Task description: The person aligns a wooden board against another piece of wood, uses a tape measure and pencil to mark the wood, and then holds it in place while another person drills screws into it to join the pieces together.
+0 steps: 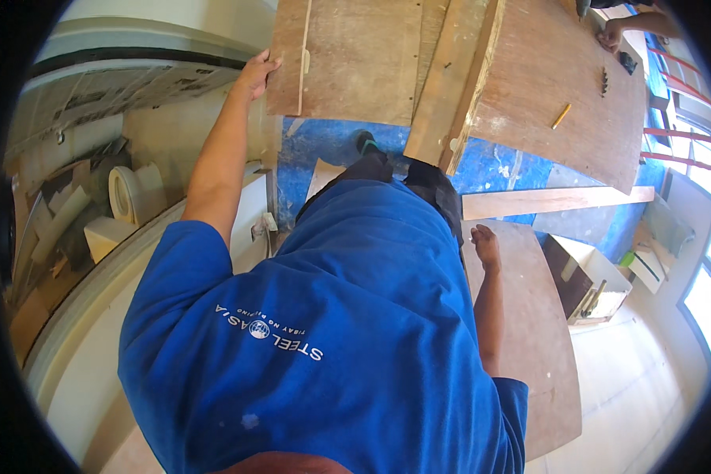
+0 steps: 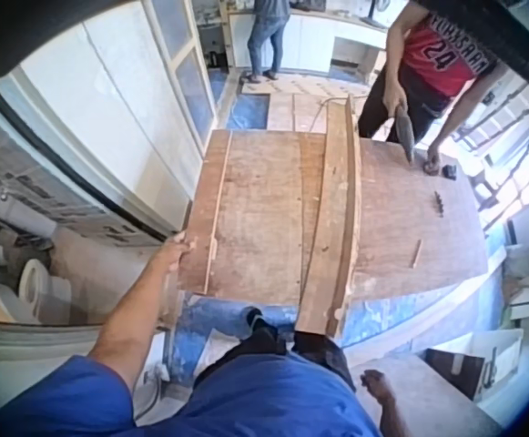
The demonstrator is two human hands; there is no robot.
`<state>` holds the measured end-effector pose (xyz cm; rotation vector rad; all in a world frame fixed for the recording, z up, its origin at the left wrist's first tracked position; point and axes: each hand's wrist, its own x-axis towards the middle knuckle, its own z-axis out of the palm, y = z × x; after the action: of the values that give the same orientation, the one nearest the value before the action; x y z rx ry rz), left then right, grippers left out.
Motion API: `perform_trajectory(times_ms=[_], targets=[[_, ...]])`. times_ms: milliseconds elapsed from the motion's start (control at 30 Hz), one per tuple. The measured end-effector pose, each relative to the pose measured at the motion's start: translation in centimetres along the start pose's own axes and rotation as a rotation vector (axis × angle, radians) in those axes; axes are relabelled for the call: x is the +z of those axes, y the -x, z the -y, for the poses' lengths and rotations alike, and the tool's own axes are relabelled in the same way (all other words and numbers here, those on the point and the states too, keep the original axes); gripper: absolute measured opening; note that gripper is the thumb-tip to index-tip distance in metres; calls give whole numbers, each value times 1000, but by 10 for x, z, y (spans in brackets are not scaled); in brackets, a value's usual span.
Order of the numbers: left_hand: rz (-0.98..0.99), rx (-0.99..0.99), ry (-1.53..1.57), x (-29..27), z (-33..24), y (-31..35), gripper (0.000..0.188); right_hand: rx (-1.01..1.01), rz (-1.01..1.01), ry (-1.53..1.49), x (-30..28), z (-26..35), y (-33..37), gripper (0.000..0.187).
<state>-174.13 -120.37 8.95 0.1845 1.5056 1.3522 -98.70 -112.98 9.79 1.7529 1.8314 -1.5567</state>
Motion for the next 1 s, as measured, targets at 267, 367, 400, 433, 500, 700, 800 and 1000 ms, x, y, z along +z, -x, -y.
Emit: perform_trajectory(times_ms=[267,367,400,433,500,700,800,1000], targets=[[49,90,-31,24,-4,3,55,129,-100,18,12,-49,-19,39],[-44,85,-166,14,0,7,52,-108,-144,287,-3,-6,-20,37],[-29,65,-138,19,-4,5,53,-175,-162,349,0,-25,-22,37],[-5,41,-105,35,-7,3,54,-232,-186,418,5,-59,-21,36],[-20,52,-87,35,-15,4,56,-533,-186,534,8,-62,-35,37],[-105,1,-34,0,7,-9,60,-567,-71,674,21,-75,-54,33],[-33,49,-95,52,-12,-20,63,-201,47,316,37,-111,-38,29],[-73,-19,26,31,-17,1,56,-581,25,875,1,-105,-92,33]])
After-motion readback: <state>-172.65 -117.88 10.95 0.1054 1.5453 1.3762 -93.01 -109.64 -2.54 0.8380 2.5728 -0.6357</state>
